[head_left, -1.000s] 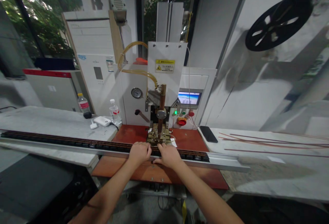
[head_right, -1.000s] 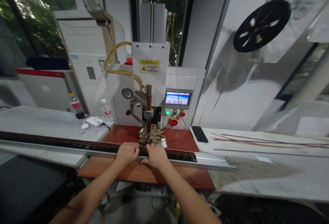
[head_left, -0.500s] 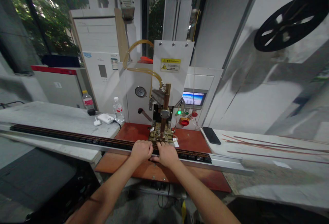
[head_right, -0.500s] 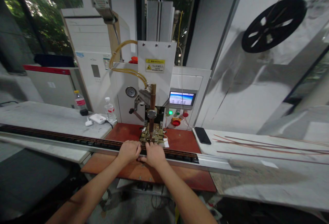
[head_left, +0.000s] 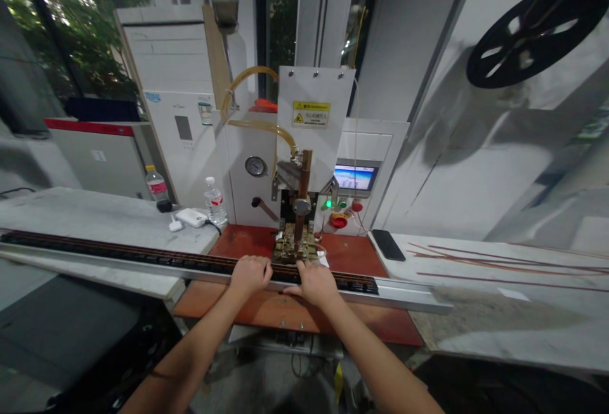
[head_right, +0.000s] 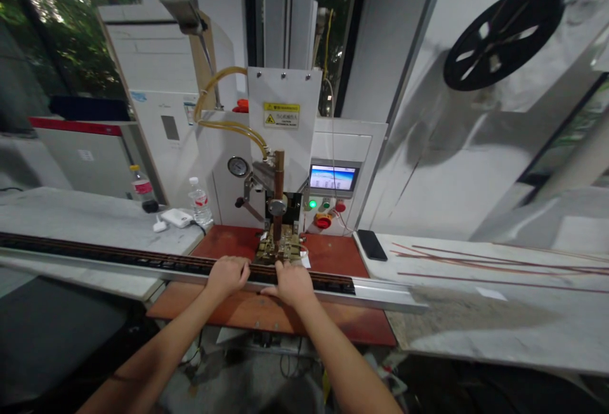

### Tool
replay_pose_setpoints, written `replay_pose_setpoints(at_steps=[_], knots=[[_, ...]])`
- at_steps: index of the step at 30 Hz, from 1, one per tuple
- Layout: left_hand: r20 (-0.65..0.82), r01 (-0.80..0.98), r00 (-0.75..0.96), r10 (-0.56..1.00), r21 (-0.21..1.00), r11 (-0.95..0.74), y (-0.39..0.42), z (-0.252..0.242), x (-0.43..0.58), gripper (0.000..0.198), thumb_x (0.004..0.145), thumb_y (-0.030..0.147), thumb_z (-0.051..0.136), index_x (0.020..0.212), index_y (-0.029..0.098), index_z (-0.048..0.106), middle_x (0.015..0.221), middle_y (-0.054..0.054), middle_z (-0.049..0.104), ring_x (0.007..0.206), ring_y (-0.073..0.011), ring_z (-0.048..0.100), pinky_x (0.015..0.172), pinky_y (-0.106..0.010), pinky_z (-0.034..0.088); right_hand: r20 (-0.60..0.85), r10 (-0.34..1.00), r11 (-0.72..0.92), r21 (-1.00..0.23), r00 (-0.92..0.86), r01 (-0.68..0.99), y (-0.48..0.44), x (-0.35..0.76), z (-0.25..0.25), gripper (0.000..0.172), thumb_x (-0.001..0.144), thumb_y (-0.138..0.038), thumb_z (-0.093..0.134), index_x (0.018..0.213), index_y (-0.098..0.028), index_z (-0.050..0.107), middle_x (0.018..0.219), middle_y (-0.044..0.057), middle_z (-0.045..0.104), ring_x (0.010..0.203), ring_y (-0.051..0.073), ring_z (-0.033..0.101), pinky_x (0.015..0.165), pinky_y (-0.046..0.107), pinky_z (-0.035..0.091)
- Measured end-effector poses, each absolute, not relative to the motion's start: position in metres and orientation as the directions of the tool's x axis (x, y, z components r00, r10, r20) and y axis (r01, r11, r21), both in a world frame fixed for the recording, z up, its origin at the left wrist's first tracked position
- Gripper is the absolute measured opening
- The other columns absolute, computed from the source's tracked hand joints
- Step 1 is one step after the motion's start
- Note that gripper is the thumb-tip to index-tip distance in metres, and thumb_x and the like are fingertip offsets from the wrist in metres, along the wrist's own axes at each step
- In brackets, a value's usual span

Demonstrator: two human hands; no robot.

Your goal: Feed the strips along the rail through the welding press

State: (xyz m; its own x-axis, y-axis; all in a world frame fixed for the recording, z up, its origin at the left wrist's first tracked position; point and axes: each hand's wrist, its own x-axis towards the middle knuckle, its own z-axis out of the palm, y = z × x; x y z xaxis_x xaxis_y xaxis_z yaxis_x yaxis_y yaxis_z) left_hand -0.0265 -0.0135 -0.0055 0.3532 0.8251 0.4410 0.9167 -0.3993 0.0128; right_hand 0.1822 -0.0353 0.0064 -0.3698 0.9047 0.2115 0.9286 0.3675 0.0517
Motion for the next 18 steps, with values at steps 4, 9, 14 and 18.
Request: replay_pose_setpoints(at_steps=[4,9,14,18], knots=[[0.43,0.919,0.349,0.832,0.018,-0.395,-0.014,-0.002,-0.027,0.038,0.087,0.033,0.034,0.08,0.018,0.068,0.075,-0.008,0.068,0.07,-0.0179,0.06,0.069,-0.03,0.039,0.19,0.902,0.388,0.032,-0.387,0.921,-0.033,0.185,0.011,0.079,0.067,-0.082,0.039,0.112,-0.018,0.049,0.099,0.014,0.062,0.09,0.027,0.06,0.076,0.035,0.043],[0.429,0.923,0.329,0.841,0.041,-0.382,-0.014,-0.002,-0.032,0.038,0.087,0.032,0.034,0.082,0.018,0.069,0.077,-0.008,0.069,0.072,-0.0176,0.061,0.072,-0.029,0.04,0.179,0.923,0.342,0.025,-0.341,0.939,-0.034,0.197,0.012,0.083,0.06,-0.086,0.043,0.108,-0.02,0.051,0.1,0.013,0.062,0.093,0.029,0.059,0.076,0.037,0.043],[0.426,0.92,0.33,0.842,0.055,-0.388,-0.014,-0.005,-0.034,0.037,0.087,0.031,0.035,0.083,0.018,0.069,0.079,-0.008,0.069,0.073,-0.0185,0.061,0.072,-0.031,0.039,0.2,0.915,0.344,0.06,-0.349,0.937,-0.039,0.199,0.007,0.071,0.071,-0.081,0.035,0.102,-0.019,0.051,0.097,0.014,0.061,0.09,0.027,0.059,0.076,0.035,0.042],[0.428,0.92,0.332,0.841,0.052,-0.389,-0.014,-0.004,-0.033,0.036,0.087,0.03,0.035,0.081,0.017,0.068,0.079,-0.009,0.069,0.073,-0.0184,0.061,0.073,-0.031,0.039,0.201,0.908,0.363,0.061,-0.368,0.93,-0.039,0.198,0.009,0.07,0.073,-0.08,0.031,0.1,-0.018,0.051,0.096,0.013,0.061,0.09,0.026,0.059,0.076,0.034,0.041]])
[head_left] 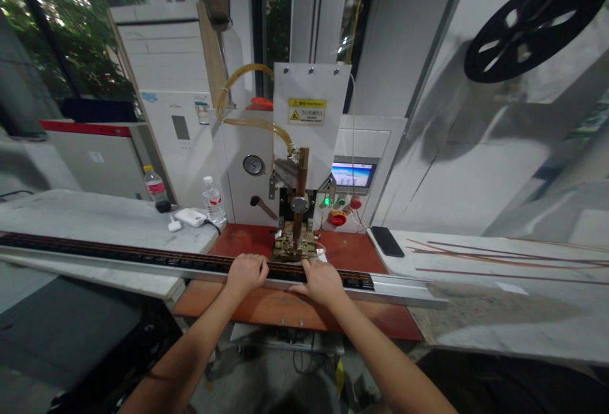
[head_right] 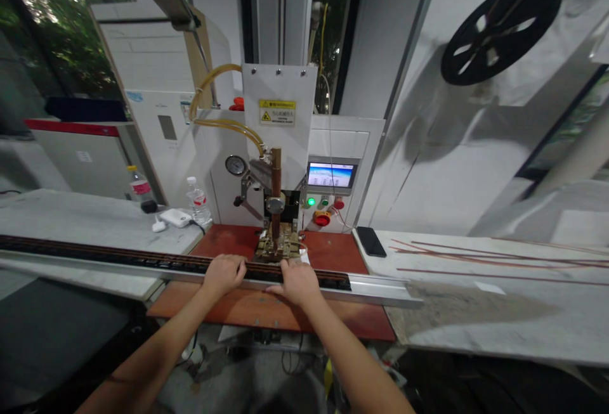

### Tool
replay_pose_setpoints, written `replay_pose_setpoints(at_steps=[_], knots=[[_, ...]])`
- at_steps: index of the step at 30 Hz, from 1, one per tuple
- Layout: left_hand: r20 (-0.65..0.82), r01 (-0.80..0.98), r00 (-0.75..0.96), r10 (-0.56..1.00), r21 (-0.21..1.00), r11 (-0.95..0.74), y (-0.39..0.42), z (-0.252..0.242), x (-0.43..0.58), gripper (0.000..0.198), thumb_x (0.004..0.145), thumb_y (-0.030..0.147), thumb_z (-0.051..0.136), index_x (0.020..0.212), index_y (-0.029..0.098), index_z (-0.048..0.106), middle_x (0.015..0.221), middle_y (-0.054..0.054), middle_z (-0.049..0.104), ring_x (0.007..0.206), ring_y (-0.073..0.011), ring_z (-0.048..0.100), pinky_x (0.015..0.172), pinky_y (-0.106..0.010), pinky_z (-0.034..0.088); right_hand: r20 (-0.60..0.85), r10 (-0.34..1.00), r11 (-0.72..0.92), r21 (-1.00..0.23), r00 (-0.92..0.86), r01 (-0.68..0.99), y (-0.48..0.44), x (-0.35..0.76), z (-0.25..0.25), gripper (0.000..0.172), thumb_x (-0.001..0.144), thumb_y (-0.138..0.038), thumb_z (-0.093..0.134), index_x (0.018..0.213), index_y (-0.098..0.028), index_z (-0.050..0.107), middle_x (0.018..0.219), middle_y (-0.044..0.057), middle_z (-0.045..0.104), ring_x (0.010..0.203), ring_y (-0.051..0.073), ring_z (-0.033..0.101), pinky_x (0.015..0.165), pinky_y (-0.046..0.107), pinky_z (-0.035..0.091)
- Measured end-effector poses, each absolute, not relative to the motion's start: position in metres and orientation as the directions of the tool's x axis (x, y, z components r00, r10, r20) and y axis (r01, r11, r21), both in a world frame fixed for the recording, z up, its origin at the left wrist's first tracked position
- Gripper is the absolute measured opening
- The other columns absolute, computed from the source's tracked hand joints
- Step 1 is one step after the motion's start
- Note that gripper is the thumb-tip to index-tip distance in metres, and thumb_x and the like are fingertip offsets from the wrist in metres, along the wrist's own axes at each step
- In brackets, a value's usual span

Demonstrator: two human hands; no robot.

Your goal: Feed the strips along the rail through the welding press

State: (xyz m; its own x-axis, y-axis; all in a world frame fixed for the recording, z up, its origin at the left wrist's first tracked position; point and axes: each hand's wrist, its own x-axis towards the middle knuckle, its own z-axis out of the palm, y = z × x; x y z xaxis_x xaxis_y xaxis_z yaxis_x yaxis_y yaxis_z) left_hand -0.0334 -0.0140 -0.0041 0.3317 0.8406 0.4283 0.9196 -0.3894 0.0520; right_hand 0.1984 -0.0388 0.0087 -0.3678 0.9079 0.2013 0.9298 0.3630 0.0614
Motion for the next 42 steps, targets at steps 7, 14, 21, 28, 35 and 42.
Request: replay_pose_setpoints(at_steps=[7,14,21,28,35,42], knots=[[0.424,0.919,0.34,0.839,0.04,-0.392,-0.014,-0.002,-0.034,0.035,0.087,0.03,0.035,0.083,0.019,0.068,0.079,-0.007,0.069,0.074,-0.0182,0.061,0.072,-0.03,0.038,0.198,0.905,0.377,0.042,-0.378,0.925,-0.037,0.198,0.012,0.075,0.066,-0.084,0.036,0.104,-0.021,0.051,0.098,0.012,0.062,0.091,0.027,0.059,0.076,0.035,0.041],[0.412,0.923,0.344,0.844,0.019,-0.385,-0.015,0.0,-0.033,0.035,0.087,0.031,0.033,0.078,0.018,0.065,0.075,-0.008,0.067,0.071,-0.0183,0.059,0.07,-0.031,0.038,0.206,0.915,0.342,0.066,-0.348,0.937,-0.038,0.195,0.007,0.069,0.072,-0.08,0.034,0.096,-0.018,0.053,0.091,0.013,0.063,0.087,0.026,0.06,0.075,0.035,0.042],[0.376,0.926,0.34,0.862,0.023,-0.376,-0.015,0.008,-0.013,0.042,0.089,0.037,0.03,0.076,0.017,0.064,0.074,-0.009,0.066,0.068,-0.0191,0.059,0.069,-0.032,0.039,0.211,0.902,0.373,0.058,-0.377,0.926,-0.035,0.185,0.013,0.067,0.072,-0.079,0.036,0.094,-0.018,0.053,0.089,0.011,0.063,0.083,0.025,0.061,0.072,0.035,0.043],[0.417,0.92,0.34,0.843,0.039,-0.391,-0.018,-0.004,0.011,0.043,0.089,0.038,0.029,0.077,0.016,0.065,0.074,-0.01,0.066,0.07,-0.0196,0.06,0.07,-0.033,0.04,0.255,0.892,0.377,0.041,-0.374,0.925,-0.035,0.173,0.007,0.062,0.072,-0.076,0.041,0.094,-0.019,0.052,0.089,0.01,0.061,0.083,0.025,0.059,0.071,0.035,0.042],[0.428,0.921,0.328,0.842,0.052,-0.385,-0.017,-0.008,0.008,0.04,0.088,0.034,0.032,0.075,0.017,0.065,0.074,-0.01,0.067,0.069,-0.0192,0.059,0.07,-0.033,0.039,0.252,0.876,0.417,0.036,-0.412,0.908,-0.036,0.162,0.005,0.062,0.07,-0.072,0.048,0.101,-0.019,0.051,0.091,0.01,0.06,0.085,0.027,0.058,0.071,0.036,0.041],[0.446,0.923,0.325,0.834,0.04,-0.382,-0.019,-0.006,0.01,0.04,0.089,0.031,0.031,0.073,0.016,0.064,0.073,-0.01,0.067,0.069,-0.0195,0.059,0.07,-0.034,0.038,0.286,0.874,0.403,0.027,-0.394,0.915,-0.036,0.151,0.002,0.05,0.079,-0.064,0.043,0.099,-0.018,0.052,0.09,0.011,0.06,0.084,0.026,0.058,0.074,0.037,0.041]])
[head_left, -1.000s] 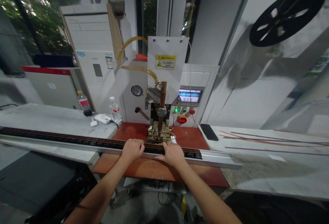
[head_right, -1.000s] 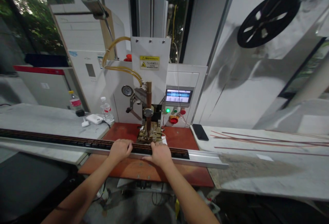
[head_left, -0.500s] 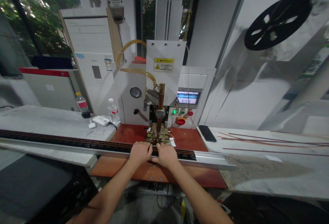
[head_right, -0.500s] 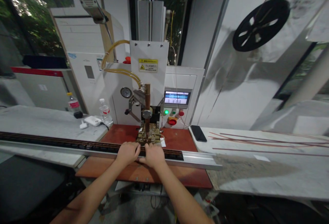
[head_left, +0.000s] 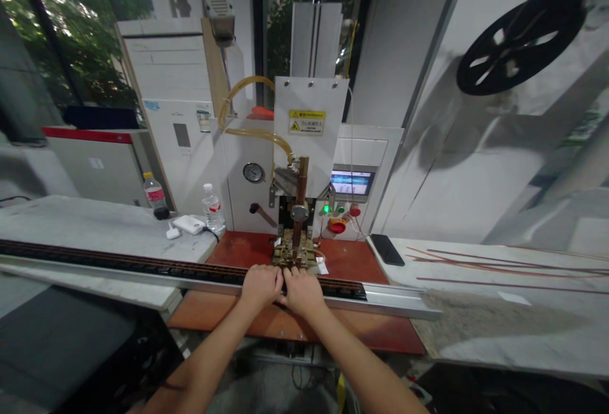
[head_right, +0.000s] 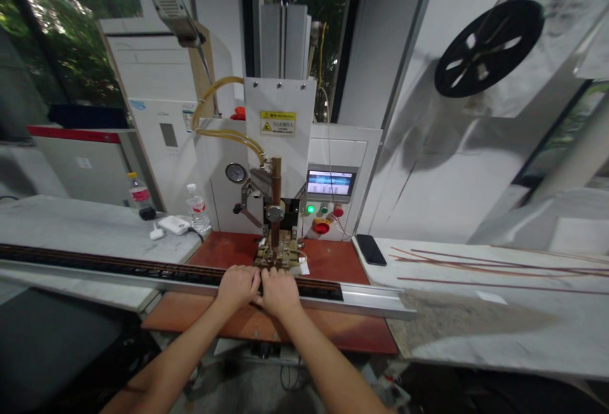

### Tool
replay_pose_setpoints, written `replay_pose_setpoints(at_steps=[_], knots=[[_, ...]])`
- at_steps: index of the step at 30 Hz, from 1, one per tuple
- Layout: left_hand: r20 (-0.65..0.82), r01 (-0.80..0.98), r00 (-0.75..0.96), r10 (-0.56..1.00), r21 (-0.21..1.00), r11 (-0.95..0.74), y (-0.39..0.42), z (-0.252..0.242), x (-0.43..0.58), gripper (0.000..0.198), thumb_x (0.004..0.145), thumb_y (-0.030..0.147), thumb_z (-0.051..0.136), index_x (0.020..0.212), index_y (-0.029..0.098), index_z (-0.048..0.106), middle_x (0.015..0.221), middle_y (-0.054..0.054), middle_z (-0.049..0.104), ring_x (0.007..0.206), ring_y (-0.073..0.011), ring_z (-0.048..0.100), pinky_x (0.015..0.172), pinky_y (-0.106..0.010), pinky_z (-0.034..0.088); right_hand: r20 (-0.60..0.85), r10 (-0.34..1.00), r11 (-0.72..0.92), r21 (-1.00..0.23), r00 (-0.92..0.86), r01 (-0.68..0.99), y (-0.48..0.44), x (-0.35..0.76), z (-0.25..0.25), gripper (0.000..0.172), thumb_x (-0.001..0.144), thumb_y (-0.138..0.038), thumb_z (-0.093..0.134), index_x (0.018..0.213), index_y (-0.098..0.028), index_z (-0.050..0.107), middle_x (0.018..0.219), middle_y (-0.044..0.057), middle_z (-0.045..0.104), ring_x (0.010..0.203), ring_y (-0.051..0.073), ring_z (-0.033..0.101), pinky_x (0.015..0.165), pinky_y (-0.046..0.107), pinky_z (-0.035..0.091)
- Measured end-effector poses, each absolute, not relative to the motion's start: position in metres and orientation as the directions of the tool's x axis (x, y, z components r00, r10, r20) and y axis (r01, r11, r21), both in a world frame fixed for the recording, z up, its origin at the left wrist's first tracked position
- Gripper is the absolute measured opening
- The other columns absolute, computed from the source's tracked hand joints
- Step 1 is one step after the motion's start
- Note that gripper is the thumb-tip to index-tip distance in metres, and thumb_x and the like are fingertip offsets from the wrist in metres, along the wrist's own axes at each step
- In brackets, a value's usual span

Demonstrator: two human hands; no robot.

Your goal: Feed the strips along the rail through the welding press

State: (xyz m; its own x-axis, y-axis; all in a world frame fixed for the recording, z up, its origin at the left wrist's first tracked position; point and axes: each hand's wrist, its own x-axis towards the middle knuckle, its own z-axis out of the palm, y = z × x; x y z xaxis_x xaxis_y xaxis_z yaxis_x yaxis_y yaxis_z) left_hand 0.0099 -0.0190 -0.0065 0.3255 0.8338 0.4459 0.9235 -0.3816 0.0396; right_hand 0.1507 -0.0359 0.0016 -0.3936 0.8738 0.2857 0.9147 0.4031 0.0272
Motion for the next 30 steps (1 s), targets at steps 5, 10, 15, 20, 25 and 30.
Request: replay_pose_setpoints(at_steps=[5,10,15,20,25,30], knots=[[0.457,0.922,0.326,0.828,0.041,-0.386,-0.019,-0.006,0.009,0.041,0.09,0.03,0.03,0.073,0.015,0.064,0.072,-0.01,0.067,0.069,-0.0192,0.059,0.069,-0.033,0.037,0.232,0.886,0.406,0.025,-0.401,0.913,-0.031,0.147,0.005,0.05,0.072,-0.062,0.053,0.096,-0.018,0.052,0.089,0.011,0.061,0.078,0.025,0.059,0.068,0.035,0.043],[0.451,0.918,0.337,0.827,0.037,-0.394,-0.019,-0.006,0.008,0.04,0.089,0.03,0.03,0.074,0.016,0.064,0.071,-0.01,0.066,0.067,-0.0195,0.059,0.069,-0.033,0.037,0.269,0.881,0.399,0.02,-0.389,0.917,-0.032,0.141,0.001,0.037,0.081,-0.05,0.044,0.095,-0.017,0.052,0.088,0.012,0.061,0.08,0.025,0.059,0.069,0.035,0.042],[0.449,0.918,0.341,0.826,0.029,-0.395,-0.019,-0.006,0.008,0.04,0.089,0.031,0.03,0.073,0.016,0.063,0.073,-0.01,0.067,0.068,-0.0195,0.059,0.069,-0.032,0.037,0.266,0.881,0.402,0.014,-0.391,0.915,-0.033,0.142,0.003,0.037,0.08,-0.05,0.046,0.095,-0.018,0.052,0.089,0.012,0.062,0.081,0.025,0.06,0.07,0.034,0.043],[0.433,0.918,0.345,0.833,0.028,-0.395,-0.017,-0.007,0.003,0.041,0.089,0.032,0.029,0.075,0.015,0.064,0.072,-0.01,0.066,0.068,-0.0194,0.059,0.069,-0.032,0.039,0.207,0.891,0.411,0.01,-0.404,0.912,-0.03,0.152,0.008,0.062,0.068,-0.07,0.051,0.102,-0.019,0.051,0.092,0.011,0.063,0.082,0.026,0.061,0.07,0.035,0.043],[0.435,0.923,0.333,0.837,0.032,-0.384,-0.017,-0.009,-0.003,0.042,0.089,0.032,0.029,0.075,0.015,0.065,0.072,-0.01,0.066,0.069,-0.0188,0.059,0.07,-0.032,0.039,0.203,0.9,0.394,-0.003,-0.385,0.919,-0.031,0.162,0.002,0.067,0.07,-0.078,0.041,0.098,-0.019,0.052,0.087,0.011,0.064,0.081,0.026,0.062,0.071,0.036,0.043],[0.442,0.921,0.33,0.834,0.041,-0.387,-0.016,-0.009,-0.003,0.041,0.089,0.032,0.031,0.075,0.015,0.065,0.072,-0.01,0.067,0.068,-0.0187,0.06,0.07,-0.031,0.04,0.207,0.897,0.4,0.0,-0.392,0.916,-0.031,0.161,0.002,0.066,0.07,-0.078,0.04,0.098,-0.019,0.052,0.089,0.011,0.064,0.082,0.027,0.062,0.071,0.037,0.044]])
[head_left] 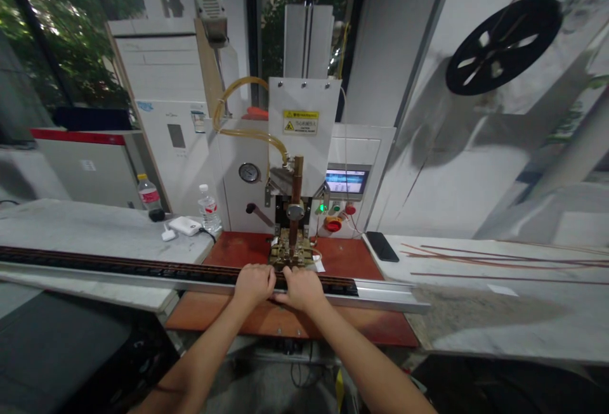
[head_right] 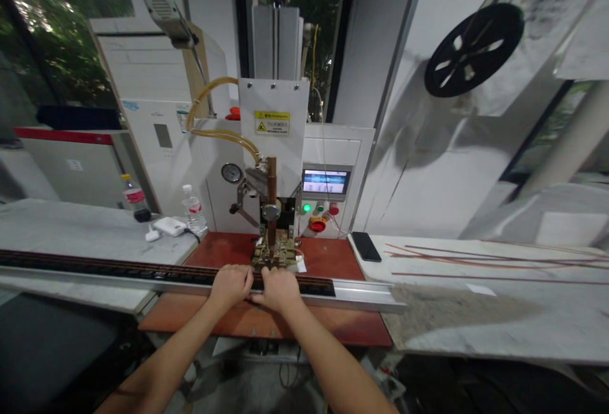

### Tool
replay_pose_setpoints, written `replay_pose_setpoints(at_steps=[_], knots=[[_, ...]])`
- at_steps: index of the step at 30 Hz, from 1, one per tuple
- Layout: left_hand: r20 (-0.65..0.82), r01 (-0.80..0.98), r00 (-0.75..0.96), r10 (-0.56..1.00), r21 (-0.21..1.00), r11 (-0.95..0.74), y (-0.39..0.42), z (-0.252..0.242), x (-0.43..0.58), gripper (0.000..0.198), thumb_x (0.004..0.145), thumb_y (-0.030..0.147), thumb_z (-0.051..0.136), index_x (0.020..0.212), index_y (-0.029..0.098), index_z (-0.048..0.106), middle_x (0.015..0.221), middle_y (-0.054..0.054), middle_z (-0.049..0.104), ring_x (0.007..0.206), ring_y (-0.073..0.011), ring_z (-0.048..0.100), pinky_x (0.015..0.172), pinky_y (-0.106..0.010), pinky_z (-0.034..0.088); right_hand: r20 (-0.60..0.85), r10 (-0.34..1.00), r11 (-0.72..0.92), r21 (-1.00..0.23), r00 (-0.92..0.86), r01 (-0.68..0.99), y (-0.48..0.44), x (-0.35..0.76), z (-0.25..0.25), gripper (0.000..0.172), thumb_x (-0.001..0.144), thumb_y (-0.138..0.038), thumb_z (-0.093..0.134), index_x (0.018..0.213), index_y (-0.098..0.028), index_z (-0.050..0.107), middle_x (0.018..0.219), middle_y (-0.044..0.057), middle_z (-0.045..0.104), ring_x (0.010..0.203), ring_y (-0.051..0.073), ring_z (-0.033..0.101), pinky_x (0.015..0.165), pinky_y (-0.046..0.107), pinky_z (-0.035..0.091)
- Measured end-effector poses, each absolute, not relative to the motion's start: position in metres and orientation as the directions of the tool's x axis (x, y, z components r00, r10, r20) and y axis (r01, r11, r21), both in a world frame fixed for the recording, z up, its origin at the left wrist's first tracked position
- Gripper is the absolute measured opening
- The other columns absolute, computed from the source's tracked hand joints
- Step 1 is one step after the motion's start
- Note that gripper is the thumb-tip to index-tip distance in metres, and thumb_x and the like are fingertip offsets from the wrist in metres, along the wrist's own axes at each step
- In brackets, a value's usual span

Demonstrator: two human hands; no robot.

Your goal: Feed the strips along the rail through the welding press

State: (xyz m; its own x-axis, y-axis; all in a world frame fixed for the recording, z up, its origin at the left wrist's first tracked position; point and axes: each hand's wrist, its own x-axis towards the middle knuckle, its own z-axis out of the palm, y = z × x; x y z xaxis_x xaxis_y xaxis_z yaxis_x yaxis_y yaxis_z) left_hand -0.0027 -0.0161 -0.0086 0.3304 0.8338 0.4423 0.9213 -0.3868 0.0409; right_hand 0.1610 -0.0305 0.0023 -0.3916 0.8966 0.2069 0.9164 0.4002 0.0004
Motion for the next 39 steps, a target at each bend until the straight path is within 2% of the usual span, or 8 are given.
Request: replay_pose_setpoints(at_steps=[6,16,22,27,33,39], knots=[[0.425,0.926,0.323,0.846,0.045,-0.376,-0.015,-0.006,-0.007,0.043,0.089,0.034,0.03,0.077,0.015,0.067,0.074,-0.011,0.068,0.068,-0.0188,0.061,0.07,-0.031,0.041,0.159,0.899,0.412,0.003,-0.408,0.911,-0.031,0.166,0.014,0.075,0.064,-0.082,0.043,0.102,-0.019,0.053,0.094,0.012,0.063,0.087,0.028,0.061,0.074,0.037,0.043],[0.446,0.927,0.325,0.834,0.023,-0.374,-0.015,-0.008,-0.014,0.041,0.089,0.032,0.031,0.077,0.015,0.066,0.072,-0.009,0.067,0.067,-0.0186,0.06,0.069,-0.031,0.04,0.198,0.897,0.399,0.021,-0.395,0.917,-0.034,0.164,0.007,0.067,0.073,-0.078,0.036,0.101,-0.019,0.052,0.091,0.012,0.062,0.084,0.026,0.061,0.072,0.034,0.043],[0.426,0.926,0.338,0.84,0.01,-0.377,-0.015,-0.005,-0.019,0.042,0.089,0.034,0.03,0.076,0.016,0.066,0.074,-0.01,0.068,0.069,-0.0194,0.061,0.067,-0.031,0.04,0.136,0.875,0.47,-0.012,-0.464,0.883,-0.032,0.176,0.018,0.085,0.065,-0.081,0.046,0.124,-0.019,0.042,0.103,0.014,0.063,0.092,0.027,0.06,0.078,0.035,0.041],[0.445,0.929,0.323,0.835,0.018,-0.369,-0.016,-0.007,-0.023,0.042,0.089,0.033,0.03,0.076,0.016,0.067,0.073,-0.01,0.068,0.068,-0.0185,0.06,0.07,-0.031,0.04,0.147,0.903,0.406,0.007,-0.403,0.914,-0.037,0.182,0.013,0.077,0.067,-0.083,0.039,0.109,-0.02,0.051,0.102,0.013,0.061,0.094,0.027,0.059,0.078,0.035,0.041],[0.467,0.93,0.312,0.828,0.03,-0.367,-0.015,-0.01,-0.022,0.041,0.088,0.033,0.031,0.077,0.016,0.067,0.073,-0.009,0.067,0.069,-0.0184,0.059,0.07,-0.031,0.039,0.195,0.885,0.428,0.018,-0.423,0.904,-0.04,0.179,0.009,0.074,0.072,-0.08,0.033,0.109,-0.019,0.05,0.101,0.013,0.06,0.094,0.026,0.058,0.079,0.035,0.04],[0.444,0.927,0.319,0.837,0.04,-0.374,-0.015,-0.007,-0.024,0.042,0.089,0.033,0.03,0.079,0.017,0.067,0.074,-0.009,0.067,0.07,-0.0176,0.059,0.071,-0.03,0.039,0.128,0.882,0.457,-0.005,-0.453,0.889,-0.035,0.188,0.019,0.076,0.064,-0.082,0.046,0.109,-0.021,0.051,0.1,0.011,0.062,0.091,0.026,0.06,0.076,0.034,0.042]])
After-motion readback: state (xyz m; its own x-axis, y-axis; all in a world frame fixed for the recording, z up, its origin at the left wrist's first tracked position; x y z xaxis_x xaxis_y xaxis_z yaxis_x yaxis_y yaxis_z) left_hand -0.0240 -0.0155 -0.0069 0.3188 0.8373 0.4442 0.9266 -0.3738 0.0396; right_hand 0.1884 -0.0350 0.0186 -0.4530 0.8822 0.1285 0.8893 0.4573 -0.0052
